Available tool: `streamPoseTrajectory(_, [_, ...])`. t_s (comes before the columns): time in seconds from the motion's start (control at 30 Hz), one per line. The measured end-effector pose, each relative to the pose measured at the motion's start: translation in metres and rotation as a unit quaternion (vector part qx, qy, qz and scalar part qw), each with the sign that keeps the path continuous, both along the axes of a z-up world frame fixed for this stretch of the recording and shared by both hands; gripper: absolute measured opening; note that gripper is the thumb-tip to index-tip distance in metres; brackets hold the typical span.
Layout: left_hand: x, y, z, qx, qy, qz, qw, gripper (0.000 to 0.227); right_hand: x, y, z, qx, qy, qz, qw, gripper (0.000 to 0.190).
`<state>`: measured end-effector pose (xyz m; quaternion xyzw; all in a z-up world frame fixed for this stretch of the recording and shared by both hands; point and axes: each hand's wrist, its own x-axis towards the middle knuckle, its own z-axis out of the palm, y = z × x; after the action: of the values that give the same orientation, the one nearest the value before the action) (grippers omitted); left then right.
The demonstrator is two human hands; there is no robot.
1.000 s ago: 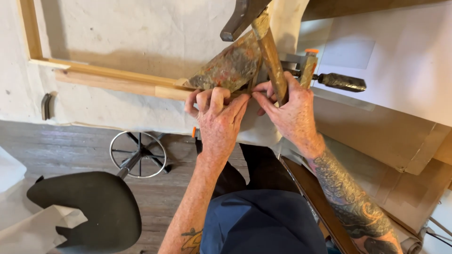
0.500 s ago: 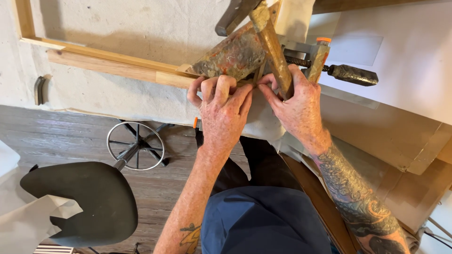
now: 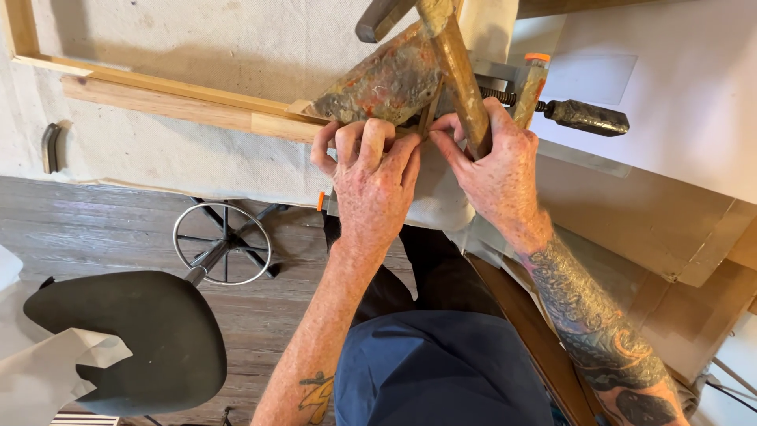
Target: The person assembles a rectangular wooden frame by clamping mitered corners with a speed square and bar clamps, then hammering nails into each joint. They repeat the process for each corner, remove clamps, and inspect the completed frame.
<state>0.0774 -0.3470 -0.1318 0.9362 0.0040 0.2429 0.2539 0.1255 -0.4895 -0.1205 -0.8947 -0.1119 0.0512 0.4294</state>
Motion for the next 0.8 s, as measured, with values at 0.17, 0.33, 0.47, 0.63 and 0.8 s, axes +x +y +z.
streamPoseTrajectory(0.17, [-0.001, 0.000, -0.003, 0.000, -0.016, -0.002, 1.000, 0.009, -0.002, 0.002, 0.000, 0.001, -0.001, -0.004, 1.000, 0.034])
streamPoseTrajectory(0.33, [0.000, 0.000, -0.005, 0.001, -0.022, -0.003, 1.000, 0.009, 0.000, 0.001, -0.002, 0.015, 0.001, -0.008, 1.000, 0.033])
streamPoseTrajectory(0.47, [0.000, 0.000, -0.006, 0.002, -0.028, -0.006, 1.000, 0.010, -0.002, 0.000, -0.004, 0.016, -0.003, -0.007, 1.000, 0.031])
streamPoseTrajectory(0.63, [0.000, 0.000, -0.006, 0.010, -0.029, -0.008, 1.000, 0.010, -0.004, 0.002, -0.005, 0.012, -0.022, 0.000, 1.000, 0.027])
streamPoseTrajectory(0.8, [0.000, 0.000, -0.011, 0.013, -0.028, -0.004, 1.000, 0.010, -0.021, -0.020, 0.032, 0.022, -0.010, -0.008, 1.000, 0.016])
